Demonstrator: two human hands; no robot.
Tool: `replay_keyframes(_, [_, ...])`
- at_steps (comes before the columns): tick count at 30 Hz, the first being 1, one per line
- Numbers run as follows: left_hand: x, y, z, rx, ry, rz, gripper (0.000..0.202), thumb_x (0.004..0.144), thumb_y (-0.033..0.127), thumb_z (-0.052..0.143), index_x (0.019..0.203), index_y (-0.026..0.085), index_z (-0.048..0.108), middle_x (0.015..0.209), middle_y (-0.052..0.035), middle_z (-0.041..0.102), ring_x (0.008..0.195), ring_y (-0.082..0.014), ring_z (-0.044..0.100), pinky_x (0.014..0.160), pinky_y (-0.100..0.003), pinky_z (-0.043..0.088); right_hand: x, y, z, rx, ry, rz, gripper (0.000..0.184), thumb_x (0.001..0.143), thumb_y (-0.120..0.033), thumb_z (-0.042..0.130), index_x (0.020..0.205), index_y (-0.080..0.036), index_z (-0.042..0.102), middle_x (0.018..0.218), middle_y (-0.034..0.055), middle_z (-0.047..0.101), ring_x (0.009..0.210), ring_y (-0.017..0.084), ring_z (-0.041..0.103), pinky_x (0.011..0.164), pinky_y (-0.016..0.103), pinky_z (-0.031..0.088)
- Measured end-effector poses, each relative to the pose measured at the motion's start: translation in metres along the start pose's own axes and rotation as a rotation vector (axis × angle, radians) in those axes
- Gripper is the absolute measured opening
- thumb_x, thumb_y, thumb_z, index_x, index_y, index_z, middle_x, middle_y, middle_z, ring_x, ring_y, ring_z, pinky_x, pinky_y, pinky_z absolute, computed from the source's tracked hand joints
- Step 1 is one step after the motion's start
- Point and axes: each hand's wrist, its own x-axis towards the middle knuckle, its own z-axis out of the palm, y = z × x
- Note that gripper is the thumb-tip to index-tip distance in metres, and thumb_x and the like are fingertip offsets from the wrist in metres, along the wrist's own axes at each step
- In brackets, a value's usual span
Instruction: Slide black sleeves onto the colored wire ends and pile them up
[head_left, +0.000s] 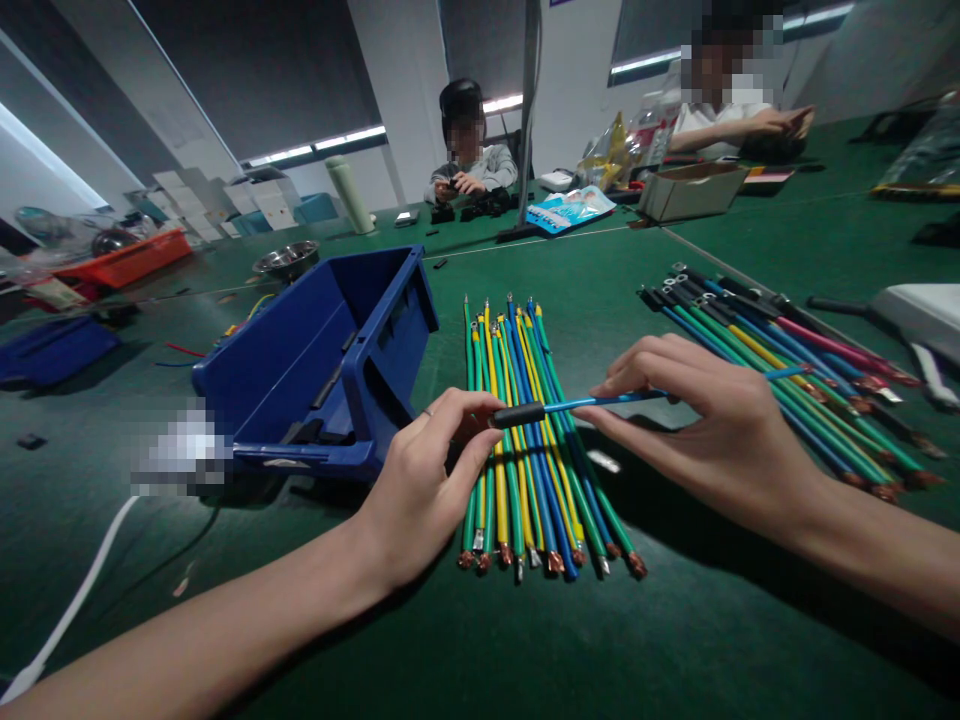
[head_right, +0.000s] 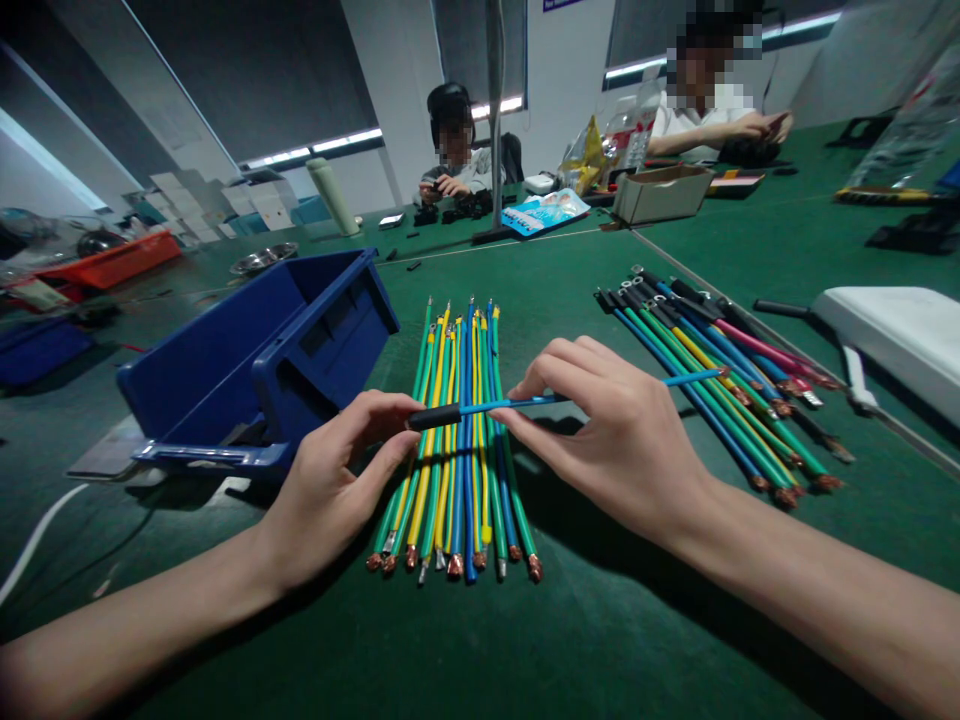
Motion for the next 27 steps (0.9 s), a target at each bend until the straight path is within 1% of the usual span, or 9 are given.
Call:
replay_keyframes(10, [0.0009, 0.0007, -0.0009, -0.002, -0.005, 0.027, 0.018, 0.095, 0.009, 0.057, 0.110, 0.018, 0.059, 0.099, 0.0007, 0.067, 0.090, -0.0103, 0.066, 0.081, -0.021, 0.051, -0.0017, -0.0006, 0.0011, 0.003, -0.008, -0.002, 0.014, 0.086, -0.030, 0.067, 0.081, -0.020, 0.058, 0.080, 0.0028, 0.060, 0.075, 0.018, 0.053, 0.062, 0.033, 0.040])
replay_keyframes(15, [0.0018, 0.0011, 0.0000, 0.006, 0.001, 0.036, 0.018, 0.094, 0.009, 0.058, 0.109, 0.018, 0.060, 0.099, 0.0004, 0.069, 0.089, -0.0110, 0.067, 0.081, -0.021, 0.052, -0.0019, 0.0001, 0.0022, 0.007, -0.008, 0.000, 0.015, 0.086, -0.031, 0.067, 0.081, -0.020, 0.057, 0.080, 0.0028, 0.060, 0.074, 0.018, 0.053, 0.062, 0.032, 0.040])
replay_keyframes(22, [0.0014, 0.0048, -0.0004, 0.029, -0.012, 0.021, 0.016, 0.094, 0.011, 0.058, 0.108, 0.016, 0.064, 0.100, -0.0021, 0.070, 0.090, -0.0134, 0.067, 0.082, -0.025, 0.053, -0.0027, -0.0032, 0.0036, 0.028, -0.056, 0.031, 0.016, 0.089, -0.032, 0.063, 0.079, -0.020, 0.057, 0.079, 0.0041, 0.061, 0.072, 0.018, 0.053, 0.060, 0.032, 0.039])
replay_keyframes(27, [0.0008, 0.0046, -0.0014, 0.049, 0.000, 0.033, 0.015, 0.094, 0.011, 0.058, 0.108, 0.015, 0.063, 0.100, -0.0019, 0.070, 0.090, -0.0125, 0.067, 0.081, -0.024, 0.052, -0.0023, -0.0028, 0.0041, 0.052, -0.047, 0.032, 0.016, 0.089, -0.032, 0.063, 0.080, -0.020, 0.057, 0.079, 0.0042, 0.061, 0.072, 0.018, 0.053, 0.060, 0.032, 0.039])
